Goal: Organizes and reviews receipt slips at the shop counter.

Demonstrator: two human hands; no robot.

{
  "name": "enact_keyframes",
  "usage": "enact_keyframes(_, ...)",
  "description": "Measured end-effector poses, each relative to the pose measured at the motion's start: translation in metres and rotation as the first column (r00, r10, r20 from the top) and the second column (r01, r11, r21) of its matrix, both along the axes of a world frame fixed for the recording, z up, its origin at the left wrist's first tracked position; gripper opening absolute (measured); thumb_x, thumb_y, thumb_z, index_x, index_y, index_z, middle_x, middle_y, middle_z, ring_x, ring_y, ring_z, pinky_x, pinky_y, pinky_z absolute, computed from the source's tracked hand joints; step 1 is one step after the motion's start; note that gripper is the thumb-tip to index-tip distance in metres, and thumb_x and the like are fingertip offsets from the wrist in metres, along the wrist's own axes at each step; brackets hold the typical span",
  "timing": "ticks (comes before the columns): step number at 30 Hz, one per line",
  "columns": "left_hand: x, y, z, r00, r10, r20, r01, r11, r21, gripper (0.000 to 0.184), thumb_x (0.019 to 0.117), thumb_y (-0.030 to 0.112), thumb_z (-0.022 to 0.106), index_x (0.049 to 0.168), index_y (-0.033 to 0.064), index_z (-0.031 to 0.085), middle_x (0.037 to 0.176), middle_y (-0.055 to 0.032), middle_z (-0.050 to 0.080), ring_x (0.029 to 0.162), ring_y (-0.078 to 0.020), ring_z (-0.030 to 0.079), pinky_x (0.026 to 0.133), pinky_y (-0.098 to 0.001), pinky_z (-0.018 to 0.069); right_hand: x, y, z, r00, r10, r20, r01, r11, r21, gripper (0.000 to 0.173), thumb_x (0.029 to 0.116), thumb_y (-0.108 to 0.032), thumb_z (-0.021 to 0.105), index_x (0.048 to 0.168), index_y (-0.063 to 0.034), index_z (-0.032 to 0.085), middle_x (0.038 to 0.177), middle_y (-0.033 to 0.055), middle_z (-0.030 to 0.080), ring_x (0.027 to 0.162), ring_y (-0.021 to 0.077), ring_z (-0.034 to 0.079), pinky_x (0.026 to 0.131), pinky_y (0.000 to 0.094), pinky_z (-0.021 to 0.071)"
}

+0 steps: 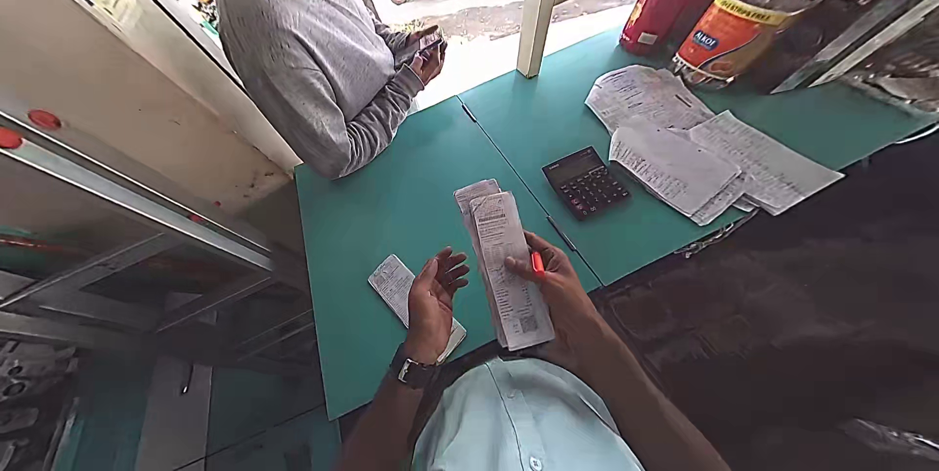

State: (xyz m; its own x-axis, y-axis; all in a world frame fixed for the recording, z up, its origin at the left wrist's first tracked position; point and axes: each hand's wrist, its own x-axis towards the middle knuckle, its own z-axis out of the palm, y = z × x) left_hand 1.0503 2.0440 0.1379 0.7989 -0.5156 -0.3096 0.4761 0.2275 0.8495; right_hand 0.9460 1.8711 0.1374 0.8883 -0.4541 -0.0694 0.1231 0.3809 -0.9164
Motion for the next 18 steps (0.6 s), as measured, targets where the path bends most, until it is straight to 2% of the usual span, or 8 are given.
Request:
enact_keyframes(2,0.004,0.005,0.0,1.0,0.008,0.005,-0.008,1.0,0.003,0.048,0.1116,0.024,0.022,0.137,-0.0036,0.052,0.12,-0.0162,0.07,0.1,-0.0243,0.071,0.087,-0.038,0.0585,0.002,-0.009,0.003,0.999,0.038,-0.002,-0.038,0.999,-0.019,0.05,0.0938,-0.002,0.066,0.141,0.0035,0.051,0.113,0.0144,0.071,0.096,0.0214,0.073,0.085,0.0358,0.0632)
enact_keyframes(4,0.013,0.001,0.002,0.986,0.049,0.158,-0.029,0.991,-0.128,0.048,0.111,0.027,0.023,0.141,-0.0031,0.046,0.127,-0.0145,0.066,0.11,-0.0229,0.068,0.094,-0.0388,0.0559,0.004,-0.005,0.006,0.992,0.12,0.023,-0.12,0.993,-0.019,0.05,0.094,-0.003,0.067,0.141,0.0028,0.051,0.113,0.0126,0.072,0.097,0.0202,0.073,0.086,0.0355,0.063)
enact_keyframes(7,0.043,-0.009,0.014,0.923,0.12,0.367,-0.011,0.959,-0.285,0.054,0.1109,0.036,0.018,0.147,0.004,0.041,0.143,-0.0096,0.055,0.127,-0.0197,0.056,0.108,-0.0407,0.0472,0.001,0.022,0.008,0.969,0.24,0.058,-0.244,0.967,0.078,0.049,0.0954,-0.006,0.066,0.141,0.0016,0.051,0.114,0.0138,0.071,0.095,0.0218,0.073,0.084,0.0385,0.0634)
enact_keyframes(8,0.049,-0.011,0.02,0.927,0.12,0.355,-0.015,0.959,-0.284,0.057,0.1107,0.038,0.014,0.145,0.0061,0.046,0.141,-0.0089,0.057,0.125,-0.0191,0.058,0.106,-0.0402,0.0492,-0.001,0.03,0.006,0.962,0.264,0.071,-0.271,0.955,0.12,0.049,0.0954,-0.006,0.066,0.142,0.0011,0.051,0.114,0.0141,0.071,0.095,0.0219,0.073,0.084,0.0389,0.0633)
enact_keyframes(10,0.051,-0.013,0.023,0.947,0.129,0.293,-0.049,0.963,-0.263,0.056,0.1107,0.032,0.016,0.122,0.0019,0.062,0.12,-0.0121,0.069,0.112,-0.0214,0.067,0.097,-0.041,0.056,-0.005,0.043,-0.001,0.943,0.312,0.117,-0.33,0.925,0.187,0.055,0.0954,-0.009,0.067,0.146,0.0,0.046,0.119,0.0142,0.069,0.1,0.0222,0.072,0.088,0.0395,0.0624)
enact_keyframes(13,0.038,-0.011,0.015,0.963,0.052,0.263,0.009,0.974,-0.225,0.058,0.1106,0.027,0.019,0.085,0.0016,0.064,0.1,-0.0128,0.074,0.104,-0.0219,0.07,0.095,-0.039,0.0566,-0.006,0.053,-0.006,0.938,0.325,0.124,-0.344,0.916,0.205,0.058,0.0951,-0.018,0.07,0.144,-0.0021,0.043,0.119,0.0092,0.069,0.102,0.0184,0.072,0.089,0.0366,0.0621)
enact_keyframes(16,0.029,-0.018,0.017,0.944,0.033,0.329,0.033,0.981,-0.19,0.065,0.1109,0.028,0.016,0.073,0.003,0.063,0.088,-0.0107,0.075,0.1,-0.0215,0.072,0.098,-0.0387,0.0554,-0.002,0.052,0.002,0.954,0.292,0.066,-0.299,0.94,0.167,0.062,0.0949,-0.012,0.067,0.147,-0.0019,0.036,0.12,0.0102,0.067,0.103,0.0192,0.071,0.09,0.0368,0.0622)
enact_keyframes(18,0.026,-0.026,0.026,0.89,0.025,0.456,0.021,0.995,-0.097,0.063,0.1113,0.026,0.016,0.081,0.0021,0.065,0.086,-0.0076,0.074,0.096,-0.017,0.072,0.096,-0.0361,0.0567,0.0,0.052,0.009,0.96,0.276,0.04,-0.279,0.951,0.135,0.064,0.094,-0.006,0.067,0.148,-0.0016,0.034,0.12,0.011,0.067,0.104,0.0199,0.071,0.09,0.0362,0.0622)
